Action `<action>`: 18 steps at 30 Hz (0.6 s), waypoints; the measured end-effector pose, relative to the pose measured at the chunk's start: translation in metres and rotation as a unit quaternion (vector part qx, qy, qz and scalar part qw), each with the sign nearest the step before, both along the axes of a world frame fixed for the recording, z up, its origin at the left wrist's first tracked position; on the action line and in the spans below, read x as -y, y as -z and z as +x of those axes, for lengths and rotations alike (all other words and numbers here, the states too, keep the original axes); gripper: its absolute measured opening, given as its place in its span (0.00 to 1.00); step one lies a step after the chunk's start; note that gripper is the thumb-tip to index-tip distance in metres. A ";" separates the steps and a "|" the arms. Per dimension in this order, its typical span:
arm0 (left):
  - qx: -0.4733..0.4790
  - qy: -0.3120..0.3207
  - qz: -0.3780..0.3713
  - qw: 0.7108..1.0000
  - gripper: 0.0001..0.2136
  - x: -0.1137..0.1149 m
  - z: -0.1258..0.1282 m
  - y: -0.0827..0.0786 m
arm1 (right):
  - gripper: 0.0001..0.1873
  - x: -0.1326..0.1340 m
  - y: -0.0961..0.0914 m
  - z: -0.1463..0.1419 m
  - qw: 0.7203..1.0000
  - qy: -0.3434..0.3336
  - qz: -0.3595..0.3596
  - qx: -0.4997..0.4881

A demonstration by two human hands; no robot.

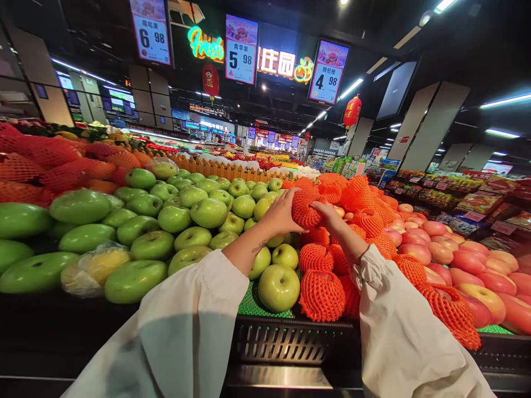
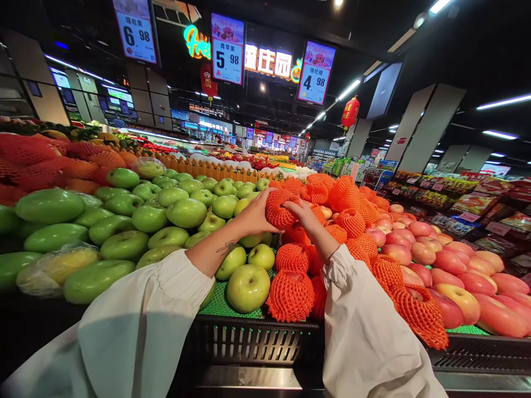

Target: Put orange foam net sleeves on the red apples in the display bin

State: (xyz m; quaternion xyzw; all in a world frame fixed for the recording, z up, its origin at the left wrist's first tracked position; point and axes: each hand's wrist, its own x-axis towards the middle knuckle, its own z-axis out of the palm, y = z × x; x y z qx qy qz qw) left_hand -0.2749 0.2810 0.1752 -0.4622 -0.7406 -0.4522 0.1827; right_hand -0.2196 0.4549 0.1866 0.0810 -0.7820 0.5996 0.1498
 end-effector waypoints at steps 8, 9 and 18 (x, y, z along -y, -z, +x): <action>0.034 -0.016 0.022 0.999 0.45 -0.002 0.009 -0.003 | 0.33 0.006 -0.006 0.007 0.993 -0.056 -0.038 0.102; 0.031 -0.026 0.027 0.999 0.45 -0.002 0.009 -0.003 | 0.34 0.005 -0.008 0.009 0.992 -0.061 -0.027 0.103; 0.164 -0.099 0.248 0.950 0.39 -0.005 -0.001 -0.007 | 0.19 -0.110 -0.035 0.006 0.908 0.418 0.016 -0.032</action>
